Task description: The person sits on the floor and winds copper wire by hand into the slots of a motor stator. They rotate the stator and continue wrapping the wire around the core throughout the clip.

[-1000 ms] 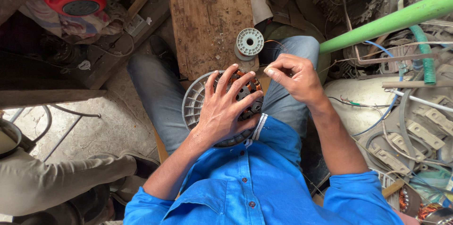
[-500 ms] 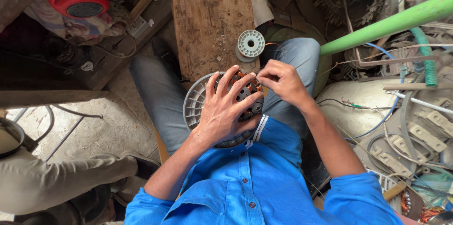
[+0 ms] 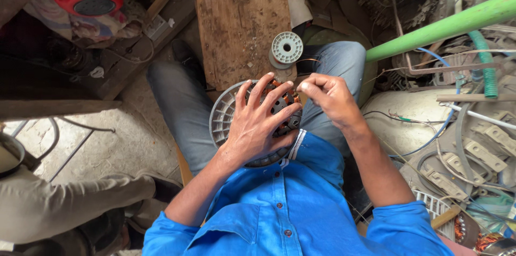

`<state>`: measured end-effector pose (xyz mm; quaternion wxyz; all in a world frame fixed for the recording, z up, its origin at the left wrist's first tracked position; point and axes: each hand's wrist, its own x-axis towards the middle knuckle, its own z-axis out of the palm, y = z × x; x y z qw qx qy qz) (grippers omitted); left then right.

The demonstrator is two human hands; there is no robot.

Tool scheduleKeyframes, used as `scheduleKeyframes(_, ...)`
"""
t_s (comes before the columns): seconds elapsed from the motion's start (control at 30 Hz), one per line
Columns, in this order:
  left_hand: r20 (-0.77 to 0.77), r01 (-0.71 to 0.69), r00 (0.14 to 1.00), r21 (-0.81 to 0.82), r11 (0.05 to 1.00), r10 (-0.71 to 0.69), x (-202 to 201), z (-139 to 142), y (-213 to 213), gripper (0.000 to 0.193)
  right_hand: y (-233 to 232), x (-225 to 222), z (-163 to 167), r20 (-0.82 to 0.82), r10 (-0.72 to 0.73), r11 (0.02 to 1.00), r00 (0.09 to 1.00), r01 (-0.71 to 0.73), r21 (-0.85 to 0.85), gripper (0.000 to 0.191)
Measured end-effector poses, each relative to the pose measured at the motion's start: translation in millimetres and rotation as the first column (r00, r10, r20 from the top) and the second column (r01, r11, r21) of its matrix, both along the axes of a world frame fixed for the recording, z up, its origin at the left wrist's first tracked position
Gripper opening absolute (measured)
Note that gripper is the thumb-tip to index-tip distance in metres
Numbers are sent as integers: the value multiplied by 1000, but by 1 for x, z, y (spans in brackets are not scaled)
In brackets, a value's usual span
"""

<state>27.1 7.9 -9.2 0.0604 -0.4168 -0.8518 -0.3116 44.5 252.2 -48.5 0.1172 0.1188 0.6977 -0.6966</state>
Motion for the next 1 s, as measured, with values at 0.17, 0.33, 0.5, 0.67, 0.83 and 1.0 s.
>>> scheduleKeyframes(0.17, 2, -3, 1000, 6, 1000, 3, 0, 0, 0, 59, 0, 0, 11, -168, 130, 983, 977, -105, 152, 16)
scheduleKeyframes(0.33, 4, -2, 1000, 5, 1000, 2, 0, 1, 0, 59, 3, -4, 29, -260, 283, 904, 923, -167, 393, 11)
scheduleKeyframes(0.5, 1, 2, 1000, -10, 1000, -2, 0, 0, 0, 60, 2, -9, 43, -405, 405, 867, 820, -203, 455, 9)
scheduleKeyframes(0.67, 87, -9, 996, 1, 1000, 9, 1, -1, 0, 68, -4, -4, 51, -425, 447, 848, 787, -221, 482, 10)
scheduleKeyframes(0.83, 87, -13, 996, -9, 1000, 14, 1, 1, 0, 72, -11, 14, 52, -410, 499, 814, 764, -250, 525, 12)
scheduleKeyframes(1.0, 12, -5, 1000, 14, 1000, 5, 1, 4, 0, 50, -4, 34, 51, -394, 480, 817, 784, -236, 526, 17)
